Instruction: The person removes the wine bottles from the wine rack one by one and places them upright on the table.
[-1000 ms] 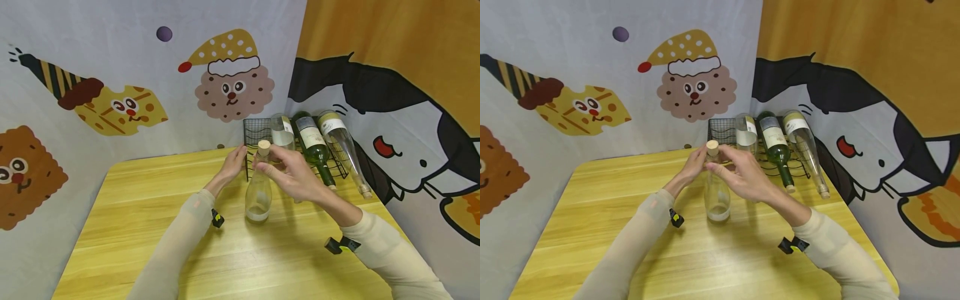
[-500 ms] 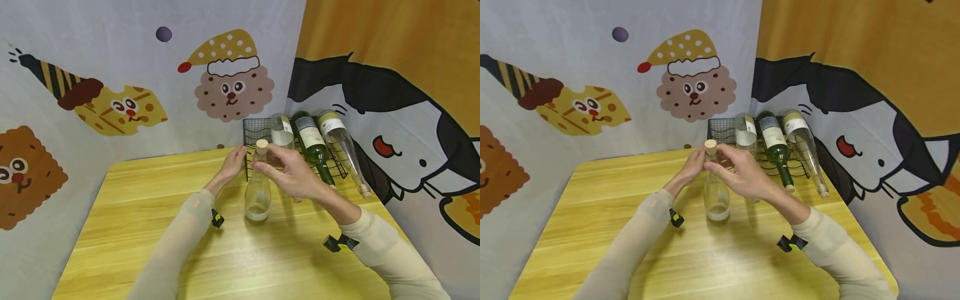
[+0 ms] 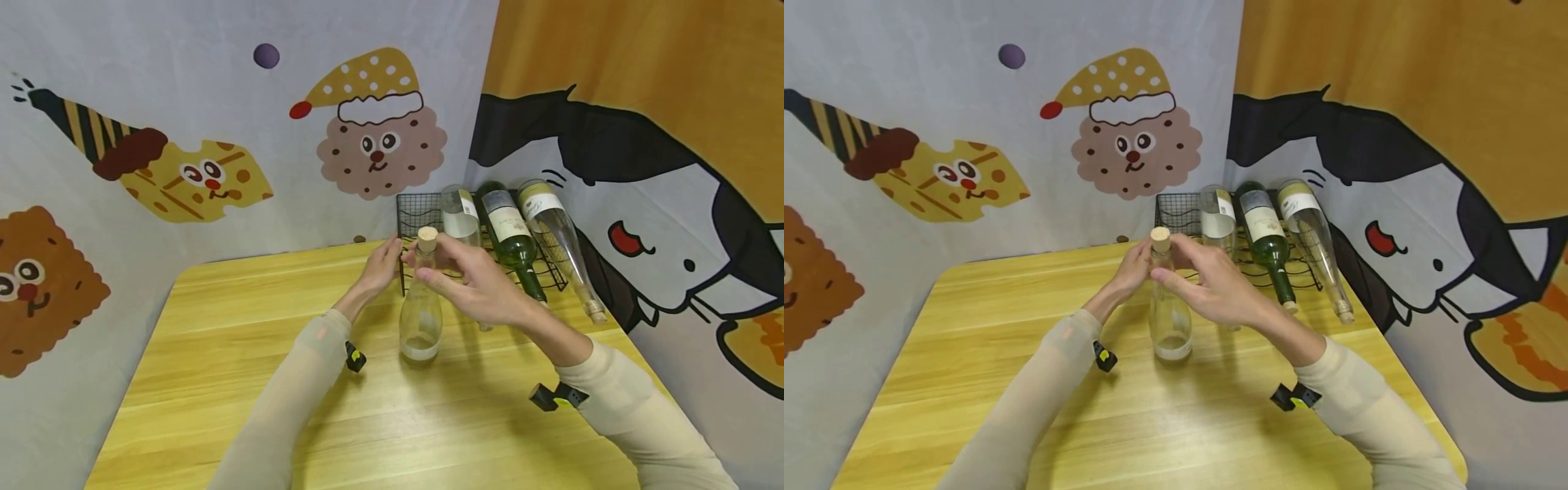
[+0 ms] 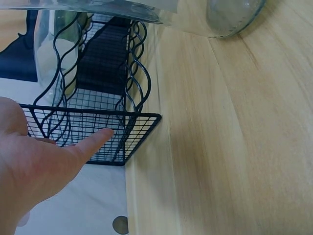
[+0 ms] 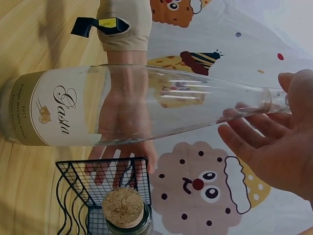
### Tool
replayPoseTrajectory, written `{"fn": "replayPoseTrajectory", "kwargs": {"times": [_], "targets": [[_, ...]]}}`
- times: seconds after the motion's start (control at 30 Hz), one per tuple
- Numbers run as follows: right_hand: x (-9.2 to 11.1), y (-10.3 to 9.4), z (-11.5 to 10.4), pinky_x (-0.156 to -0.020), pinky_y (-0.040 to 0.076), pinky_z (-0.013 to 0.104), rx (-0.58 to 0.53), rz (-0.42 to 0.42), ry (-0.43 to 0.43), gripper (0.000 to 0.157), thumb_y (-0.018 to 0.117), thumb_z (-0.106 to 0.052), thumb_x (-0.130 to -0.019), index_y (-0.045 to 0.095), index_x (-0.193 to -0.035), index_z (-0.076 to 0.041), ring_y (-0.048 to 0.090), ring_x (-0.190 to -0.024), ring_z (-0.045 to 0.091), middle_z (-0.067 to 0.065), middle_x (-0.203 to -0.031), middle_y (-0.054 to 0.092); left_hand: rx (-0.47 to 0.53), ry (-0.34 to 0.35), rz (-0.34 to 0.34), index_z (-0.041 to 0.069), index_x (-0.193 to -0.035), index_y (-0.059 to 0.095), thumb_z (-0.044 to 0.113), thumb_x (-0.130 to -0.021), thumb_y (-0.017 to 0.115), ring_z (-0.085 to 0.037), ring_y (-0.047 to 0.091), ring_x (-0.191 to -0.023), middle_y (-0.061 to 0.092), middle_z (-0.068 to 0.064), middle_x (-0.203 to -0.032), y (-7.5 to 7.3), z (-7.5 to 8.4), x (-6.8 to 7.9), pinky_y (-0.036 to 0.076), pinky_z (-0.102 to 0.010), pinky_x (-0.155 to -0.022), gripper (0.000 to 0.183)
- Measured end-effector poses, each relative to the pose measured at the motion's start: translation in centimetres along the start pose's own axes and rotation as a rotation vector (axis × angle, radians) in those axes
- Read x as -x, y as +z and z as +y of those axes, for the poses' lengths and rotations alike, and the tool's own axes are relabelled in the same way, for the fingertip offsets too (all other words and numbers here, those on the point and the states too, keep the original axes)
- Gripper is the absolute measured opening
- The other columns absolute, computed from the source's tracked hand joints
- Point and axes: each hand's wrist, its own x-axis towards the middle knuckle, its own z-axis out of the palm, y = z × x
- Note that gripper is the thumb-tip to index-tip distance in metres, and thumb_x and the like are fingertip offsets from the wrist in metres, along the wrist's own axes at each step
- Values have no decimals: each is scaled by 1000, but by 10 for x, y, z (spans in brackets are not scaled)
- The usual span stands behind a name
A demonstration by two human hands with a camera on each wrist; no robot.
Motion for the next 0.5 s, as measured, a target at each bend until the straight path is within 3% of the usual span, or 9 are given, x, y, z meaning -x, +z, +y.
{"fn": "replayPoseTrajectory", "kwargs": {"times": [0.23, 0.3, 0.5], "targets": [[3, -2, -1, -119, 59, 65, 54, -1, 56, 41, 69, -20, -112, 61, -150, -7, 74, -137, 40, 18, -143, 75, 0, -9, -13, 13, -183, 15, 56, -123, 30, -42, 33, -173, 20, -16, -190, 0, 1, 0, 53, -64, -126, 75], [3, -3, -1, -120, 57, 67, 64, -4, 59, 41, 69, -22, -112, 62, -150, -10, 72, -139, 41, 16, -141, 75, 0, -7, -15, 14, -183, 15, 56, -123, 30, -41, 31, -173, 20, -15, -191, 0, 1, 0, 54, -63, -125, 75], [5, -4, 0, -125, 53, 66, 59, -32, 25, 55, 67, -23, -113, 53, -165, -12, 66, -148, 42, 16, -157, 68, -9, -11, -19, 16, -183, 15, 58, -123, 29, -38, 31, -174, 19, -12, -191, 0, 1, 1, 55, -61, -126, 76]]}}
